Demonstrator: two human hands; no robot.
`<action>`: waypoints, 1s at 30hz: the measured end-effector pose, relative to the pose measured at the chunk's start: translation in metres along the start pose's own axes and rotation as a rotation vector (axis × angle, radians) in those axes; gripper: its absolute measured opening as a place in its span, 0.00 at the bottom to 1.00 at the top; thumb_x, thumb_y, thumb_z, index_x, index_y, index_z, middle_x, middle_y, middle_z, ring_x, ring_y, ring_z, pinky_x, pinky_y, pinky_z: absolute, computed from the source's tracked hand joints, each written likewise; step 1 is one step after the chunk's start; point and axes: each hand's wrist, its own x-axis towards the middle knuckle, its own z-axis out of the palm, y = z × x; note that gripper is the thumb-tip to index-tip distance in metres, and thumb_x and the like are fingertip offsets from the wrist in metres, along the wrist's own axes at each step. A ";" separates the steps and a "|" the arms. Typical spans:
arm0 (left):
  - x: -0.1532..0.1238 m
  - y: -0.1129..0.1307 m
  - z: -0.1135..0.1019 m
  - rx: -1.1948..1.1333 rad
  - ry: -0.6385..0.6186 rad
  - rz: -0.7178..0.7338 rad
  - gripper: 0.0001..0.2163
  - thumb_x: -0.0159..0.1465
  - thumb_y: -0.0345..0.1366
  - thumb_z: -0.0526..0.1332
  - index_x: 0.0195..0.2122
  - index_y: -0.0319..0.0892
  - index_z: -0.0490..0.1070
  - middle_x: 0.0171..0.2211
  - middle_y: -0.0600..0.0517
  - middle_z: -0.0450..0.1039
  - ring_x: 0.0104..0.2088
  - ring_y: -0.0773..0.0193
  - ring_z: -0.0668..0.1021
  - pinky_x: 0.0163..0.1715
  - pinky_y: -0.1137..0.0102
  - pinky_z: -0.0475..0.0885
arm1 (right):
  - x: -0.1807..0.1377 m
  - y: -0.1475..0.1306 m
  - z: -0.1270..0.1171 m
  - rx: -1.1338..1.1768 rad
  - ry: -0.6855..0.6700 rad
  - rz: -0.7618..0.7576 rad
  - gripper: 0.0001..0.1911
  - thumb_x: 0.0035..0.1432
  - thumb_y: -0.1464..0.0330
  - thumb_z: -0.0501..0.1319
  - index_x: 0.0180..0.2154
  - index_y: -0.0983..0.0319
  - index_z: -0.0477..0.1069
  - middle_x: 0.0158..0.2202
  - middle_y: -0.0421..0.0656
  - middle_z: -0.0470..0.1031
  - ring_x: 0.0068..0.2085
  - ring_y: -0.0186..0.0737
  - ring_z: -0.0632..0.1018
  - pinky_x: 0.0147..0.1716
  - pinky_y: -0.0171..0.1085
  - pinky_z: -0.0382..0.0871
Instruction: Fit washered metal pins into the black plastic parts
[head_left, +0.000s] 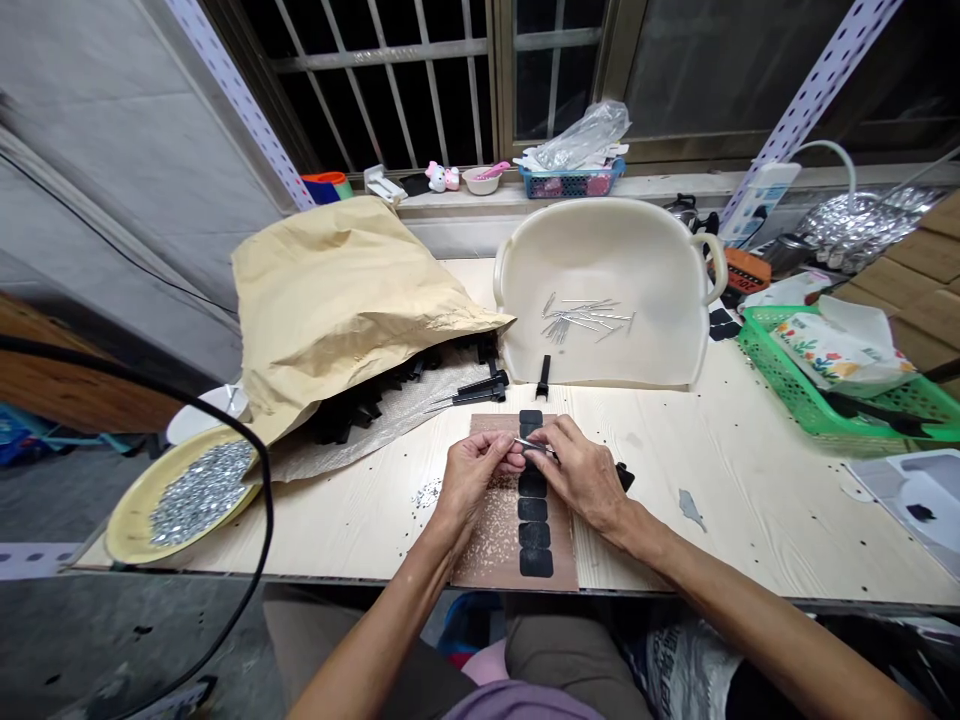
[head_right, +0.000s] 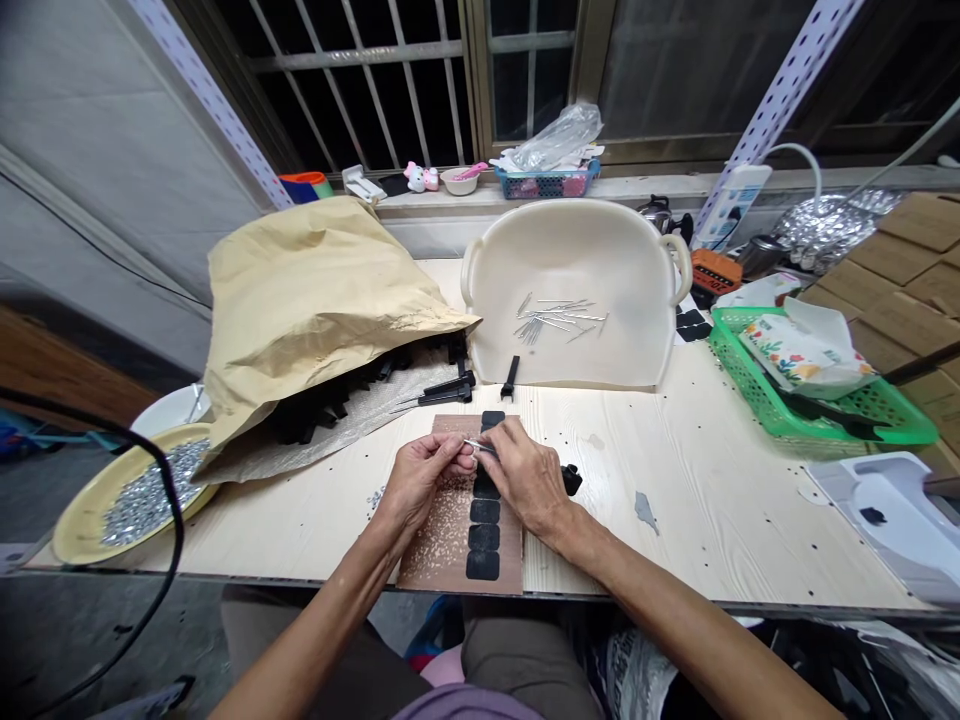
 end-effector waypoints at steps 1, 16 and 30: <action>0.000 -0.001 0.000 -0.002 -0.005 -0.003 0.12 0.51 0.40 0.69 0.29 0.34 0.75 0.25 0.50 0.77 0.23 0.70 0.77 0.27 0.75 0.74 | 0.000 0.000 0.000 -0.015 0.005 -0.012 0.13 0.66 0.64 0.50 0.41 0.60 0.70 0.36 0.42 0.71 0.33 0.32 0.73 0.27 0.29 0.63; -0.002 -0.003 0.001 -0.078 0.020 -0.030 0.13 0.50 0.39 0.70 0.31 0.33 0.75 0.25 0.50 0.75 0.23 0.71 0.76 0.27 0.76 0.74 | 0.001 -0.004 0.003 -0.171 0.038 -0.062 0.14 0.66 0.66 0.49 0.36 0.61 0.71 0.32 0.42 0.70 0.30 0.32 0.72 0.27 0.31 0.60; 0.005 -0.010 -0.002 -0.151 -0.024 -0.064 0.14 0.51 0.36 0.69 0.37 0.33 0.75 0.28 0.49 0.77 0.27 0.70 0.77 0.33 0.75 0.73 | 0.002 0.006 0.012 0.285 -0.010 0.080 0.09 0.64 0.65 0.53 0.38 0.59 0.70 0.33 0.42 0.68 0.34 0.35 0.72 0.33 0.34 0.68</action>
